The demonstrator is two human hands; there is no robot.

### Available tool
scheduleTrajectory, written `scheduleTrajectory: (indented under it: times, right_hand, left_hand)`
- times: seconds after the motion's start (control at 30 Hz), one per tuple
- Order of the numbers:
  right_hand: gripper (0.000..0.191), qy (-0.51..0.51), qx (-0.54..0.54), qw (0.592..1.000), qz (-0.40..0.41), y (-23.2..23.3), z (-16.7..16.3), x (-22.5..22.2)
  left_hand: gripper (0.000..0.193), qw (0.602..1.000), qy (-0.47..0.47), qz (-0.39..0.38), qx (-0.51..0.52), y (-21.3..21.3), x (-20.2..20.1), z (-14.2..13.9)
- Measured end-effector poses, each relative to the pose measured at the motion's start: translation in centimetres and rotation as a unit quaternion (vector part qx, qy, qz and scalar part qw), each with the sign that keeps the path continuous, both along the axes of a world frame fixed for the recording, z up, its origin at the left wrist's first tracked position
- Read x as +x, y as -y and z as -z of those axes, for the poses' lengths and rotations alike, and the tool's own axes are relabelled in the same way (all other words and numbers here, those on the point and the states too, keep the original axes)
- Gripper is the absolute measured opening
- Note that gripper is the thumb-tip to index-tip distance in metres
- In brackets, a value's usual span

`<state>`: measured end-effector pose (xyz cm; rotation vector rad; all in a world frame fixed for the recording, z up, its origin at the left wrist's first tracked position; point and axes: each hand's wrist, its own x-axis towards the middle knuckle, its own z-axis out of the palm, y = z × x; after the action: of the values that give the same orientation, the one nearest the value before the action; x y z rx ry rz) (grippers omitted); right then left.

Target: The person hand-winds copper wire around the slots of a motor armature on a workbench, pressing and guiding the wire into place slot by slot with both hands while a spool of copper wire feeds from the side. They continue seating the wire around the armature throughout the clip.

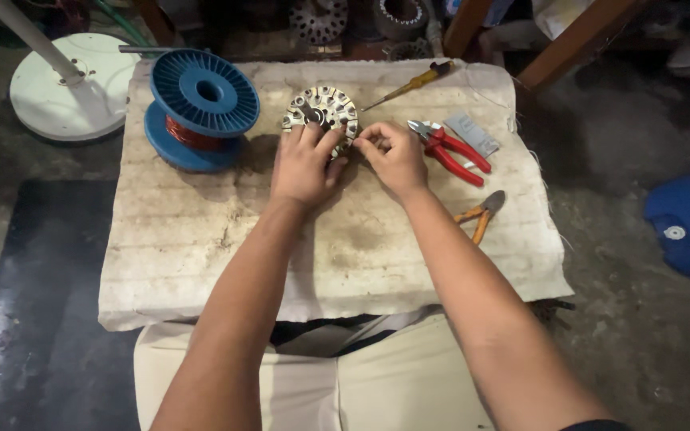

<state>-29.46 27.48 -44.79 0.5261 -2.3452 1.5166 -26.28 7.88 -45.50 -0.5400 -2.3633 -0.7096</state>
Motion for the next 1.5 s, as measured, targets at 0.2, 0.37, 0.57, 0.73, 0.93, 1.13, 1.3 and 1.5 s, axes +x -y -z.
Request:
scheduleTrajectory:
  times: [0.2,0.37,0.57,0.73,0.93,1.13,1.3,1.5]
  right_hand:
    - [0.012,0.117,-0.025,0.993,-0.004,-0.7,1.4,-2.5]
    - [0.021,0.103,-0.039,0.994,-0.01,-0.9,2.5,-3.4]
    - [0.02,0.117,0.148,0.972,0.14,0.5,1.1,-2.4]
    - [0.012,0.163,0.23,0.93,0.237,2.8,-1.5,-1.8]
    - [0.014,0.195,0.239,0.912,0.272,3.7,-2.4,-1.0]
    - [0.017,0.164,0.243,0.91,0.293,3.7,-1.4,-1.0]
    - [0.025,0.122,0.209,0.923,0.3,3.5,-1.0,-0.8]
    - [0.026,0.078,0.128,0.941,0.302,2.8,-0.4,-1.2]
  left_hand:
    - [0.048,1.0,0.003,-0.012,0.011,-0.1,-0.2,0.3]
    - [0.049,1.0,0.011,-0.017,0.015,-0.1,-0.2,0.4]
    - [0.05,1.0,0.015,-0.023,0.007,-0.2,-0.4,0.4]
    - [0.055,1.0,0.012,-0.025,-0.001,-0.1,-0.6,0.4]
    - [0.047,1.0,0.008,-0.013,0.027,-0.2,-0.9,0.5]
    - [0.039,0.998,0.021,-0.012,0.056,0.0,-0.7,0.8]
    - [0.039,0.998,0.011,0.0,0.058,0.1,-0.7,0.9]
    - [0.04,0.997,-0.006,0.013,0.071,0.4,-0.7,0.8]
